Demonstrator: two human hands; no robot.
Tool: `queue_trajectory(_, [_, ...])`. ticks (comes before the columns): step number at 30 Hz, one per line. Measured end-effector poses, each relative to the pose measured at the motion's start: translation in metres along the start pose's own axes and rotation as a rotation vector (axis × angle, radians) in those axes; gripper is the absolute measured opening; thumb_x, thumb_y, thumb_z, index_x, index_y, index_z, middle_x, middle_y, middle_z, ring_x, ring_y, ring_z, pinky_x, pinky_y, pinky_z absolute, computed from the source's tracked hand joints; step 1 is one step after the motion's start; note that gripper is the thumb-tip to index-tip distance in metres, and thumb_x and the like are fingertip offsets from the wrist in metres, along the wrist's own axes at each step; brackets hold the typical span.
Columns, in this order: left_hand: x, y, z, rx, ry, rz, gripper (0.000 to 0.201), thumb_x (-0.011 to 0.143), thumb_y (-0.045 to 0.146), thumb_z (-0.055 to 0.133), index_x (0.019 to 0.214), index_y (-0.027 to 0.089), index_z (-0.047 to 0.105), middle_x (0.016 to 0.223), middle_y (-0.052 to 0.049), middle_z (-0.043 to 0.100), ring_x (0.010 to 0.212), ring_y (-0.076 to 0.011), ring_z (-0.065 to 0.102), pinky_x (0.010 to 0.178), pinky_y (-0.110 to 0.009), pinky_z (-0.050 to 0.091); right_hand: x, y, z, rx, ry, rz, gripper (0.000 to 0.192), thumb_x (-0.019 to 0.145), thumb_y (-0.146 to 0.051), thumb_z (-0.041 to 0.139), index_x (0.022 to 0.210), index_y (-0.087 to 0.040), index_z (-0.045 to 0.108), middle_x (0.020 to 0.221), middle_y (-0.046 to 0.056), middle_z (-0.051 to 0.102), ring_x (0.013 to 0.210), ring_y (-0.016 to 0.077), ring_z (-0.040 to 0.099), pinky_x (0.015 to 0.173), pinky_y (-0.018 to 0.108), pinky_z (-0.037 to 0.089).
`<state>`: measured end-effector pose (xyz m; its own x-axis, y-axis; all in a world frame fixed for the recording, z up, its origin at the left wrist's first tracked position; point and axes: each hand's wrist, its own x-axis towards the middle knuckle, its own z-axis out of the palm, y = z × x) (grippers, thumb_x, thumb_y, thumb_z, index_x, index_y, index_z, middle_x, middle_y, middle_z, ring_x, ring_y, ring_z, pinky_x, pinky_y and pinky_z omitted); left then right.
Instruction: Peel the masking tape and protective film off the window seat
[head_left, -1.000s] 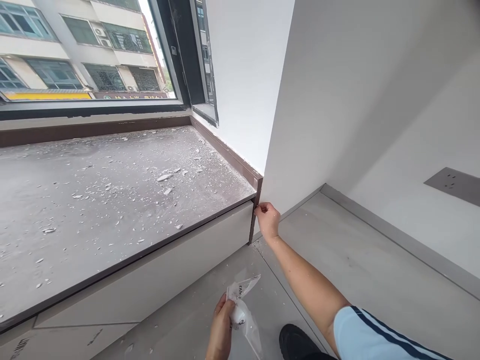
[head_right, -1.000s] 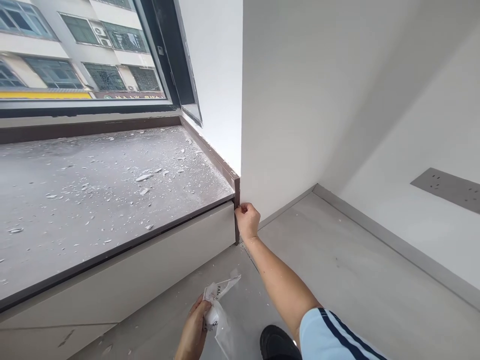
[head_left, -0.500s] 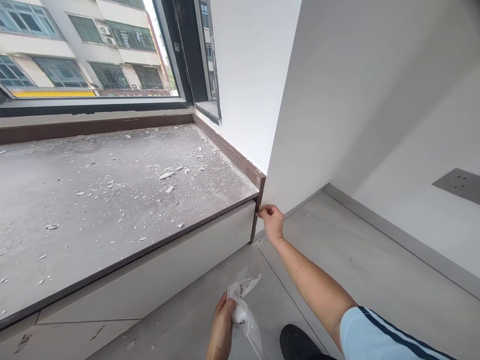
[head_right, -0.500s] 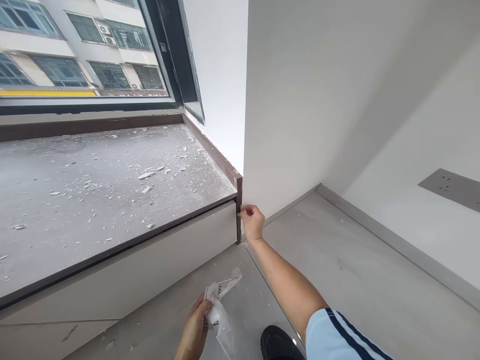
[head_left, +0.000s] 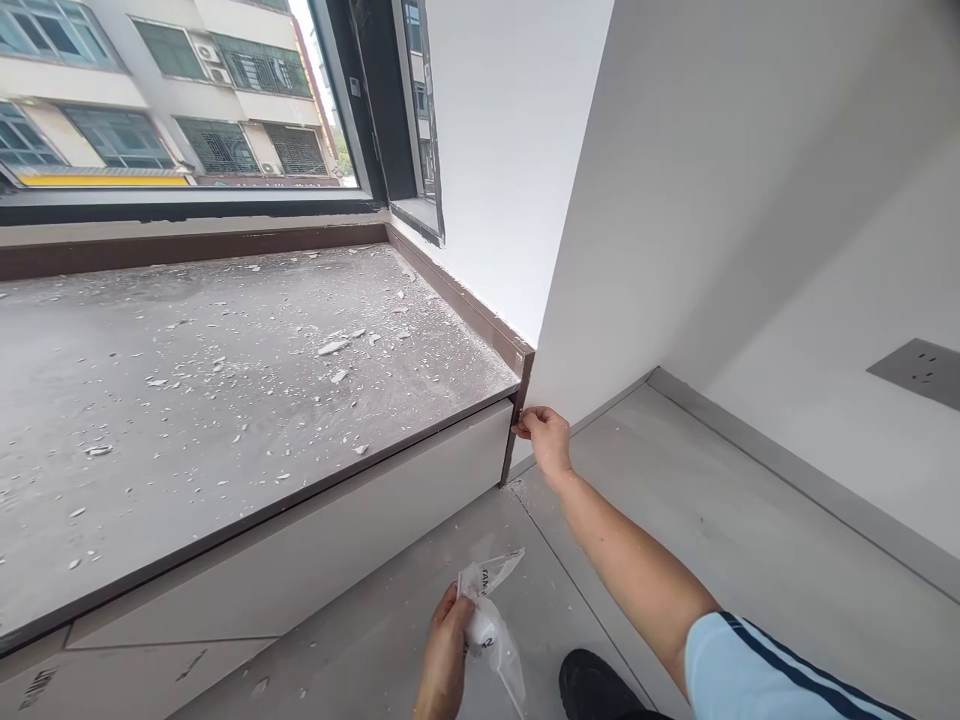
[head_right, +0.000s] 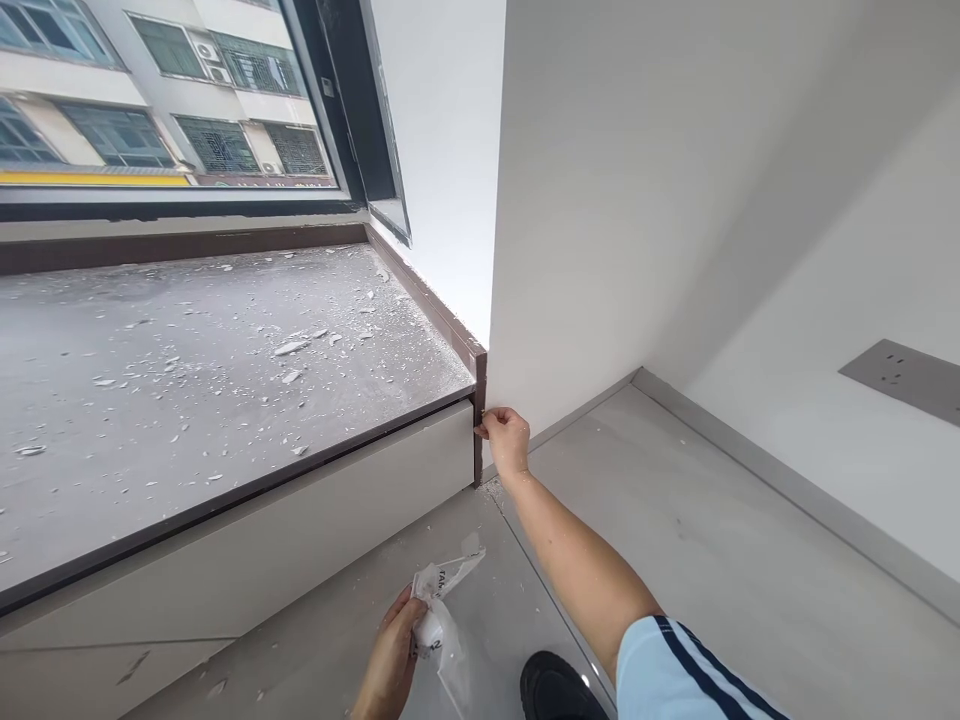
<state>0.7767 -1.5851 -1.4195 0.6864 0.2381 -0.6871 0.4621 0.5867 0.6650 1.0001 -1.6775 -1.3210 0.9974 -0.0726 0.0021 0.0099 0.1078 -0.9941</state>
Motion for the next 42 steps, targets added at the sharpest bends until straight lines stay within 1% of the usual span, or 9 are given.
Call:
queue_trajectory(4, [0.001, -0.001, 0.000, -0.005, -0.007, 0.020, 0.044, 0.061, 0.029, 0.056, 0.103, 0.017, 0.054, 0.081, -0.002, 0.061, 0.069, -0.0155, 0.054, 0.064, -0.026, 0.039, 0.001, 0.009, -0.002, 0.039, 0.030, 0.026, 0.010, 0.060, -0.025, 0.055, 0.063, -0.016, 0.055, 0.054, -0.001, 0.057, 0.054, 0.0160, 0.061, 0.057, 0.027, 0.052])
queue_trajectory(7, [-0.001, 0.000, 0.000, -0.008, -0.025, 0.048, 0.037, 0.063, 0.029, 0.055, 0.098, 0.017, 0.056, 0.076, -0.001, 0.059, 0.066, -0.0142, 0.052, 0.064, -0.025, 0.039, 0.000, 0.013, -0.006, 0.052, 0.036, 0.048, 0.010, 0.059, -0.025, 0.055, 0.062, -0.015, 0.055, 0.053, -0.002, 0.055, 0.052, 0.0158, 0.061, 0.057, 0.027, 0.052])
queue_trajectory(12, [-0.001, 0.001, -0.001, -0.016, -0.034, 0.060, 0.040, 0.062, 0.030, 0.056, 0.101, 0.017, 0.058, 0.081, -0.004, 0.061, 0.072, -0.0177, 0.054, 0.066, -0.028, 0.040, -0.006, 0.017, -0.013, 0.073, 0.038, 0.073, 0.010, 0.058, -0.025, 0.055, 0.060, -0.015, 0.055, 0.052, -0.001, 0.055, 0.053, 0.0157, 0.061, 0.057, 0.028, 0.053])
queue_trajectory(17, [0.004, -0.004, -0.005, -0.044, -0.028, 0.089, 0.044, 0.062, 0.033, 0.058, 0.103, 0.017, 0.058, 0.085, -0.005, 0.061, 0.078, -0.0200, 0.055, 0.070, -0.029, 0.041, -0.013, 0.021, -0.019, 0.085, 0.023, 0.097, 0.010, 0.058, -0.025, 0.056, 0.060, -0.015, 0.054, 0.052, -0.001, 0.055, 0.053, 0.0156, 0.060, 0.056, 0.028, 0.052])
queue_trajectory(22, [0.009, -0.008, -0.006, -0.070, 0.034, 0.055, 0.048, 0.062, 0.031, 0.059, 0.108, 0.018, 0.054, 0.089, -0.006, 0.060, 0.077, -0.0181, 0.054, 0.068, -0.027, 0.041, -0.020, 0.029, -0.026, 0.077, 0.013, 0.141, 0.009, 0.059, -0.025, 0.056, 0.060, -0.016, 0.054, 0.052, -0.002, 0.054, 0.053, 0.0147, 0.060, 0.056, 0.027, 0.052])
queue_trajectory(25, [0.010, -0.009, -0.007, -0.084, 0.026, 0.035, 0.048, 0.062, 0.028, 0.060, 0.109, 0.018, 0.052, 0.088, -0.005, 0.059, 0.074, -0.0160, 0.052, 0.067, -0.025, 0.041, -0.023, 0.034, -0.032, 0.083, 0.001, 0.159, 0.009, 0.059, -0.024, 0.056, 0.060, -0.016, 0.053, 0.052, -0.003, 0.053, 0.053, 0.0141, 0.059, 0.056, 0.027, 0.051])
queue_trajectory(30, [0.007, -0.007, -0.005, -0.049, -0.017, 0.065, 0.038, 0.062, 0.027, 0.060, 0.098, 0.018, 0.057, 0.072, 0.000, 0.055, 0.067, -0.0133, 0.048, 0.063, -0.024, 0.039, -0.026, 0.042, -0.041, 0.075, -0.009, 0.195, 0.008, 0.060, -0.023, 0.056, 0.059, -0.017, 0.052, 0.053, -0.004, 0.053, 0.053, 0.0137, 0.059, 0.055, 0.026, 0.051])
queue_trajectory(36, [0.005, -0.006, -0.005, -0.039, -0.037, 0.093, 0.029, 0.061, 0.028, 0.059, 0.089, 0.019, 0.060, 0.071, 0.001, 0.053, 0.064, -0.0119, 0.045, 0.062, -0.023, 0.037, -0.033, 0.048, -0.049, 0.076, -0.023, 0.234, 0.009, 0.059, -0.024, 0.057, 0.058, -0.016, 0.052, 0.052, -0.003, 0.053, 0.052, 0.0140, 0.059, 0.052, 0.025, 0.049])
queue_trajectory(42, [0.001, -0.003, -0.005, -0.049, 0.008, 0.046, 0.036, 0.063, 0.027, 0.057, 0.097, 0.020, 0.057, 0.077, 0.000, 0.056, 0.069, -0.0129, 0.048, 0.066, -0.024, 0.039, -0.039, 0.054, -0.052, 0.049, -0.018, 0.276, 0.010, 0.057, -0.024, 0.056, 0.059, -0.016, 0.052, 0.051, -0.003, 0.054, 0.052, 0.0139, 0.059, 0.052, 0.025, 0.049])
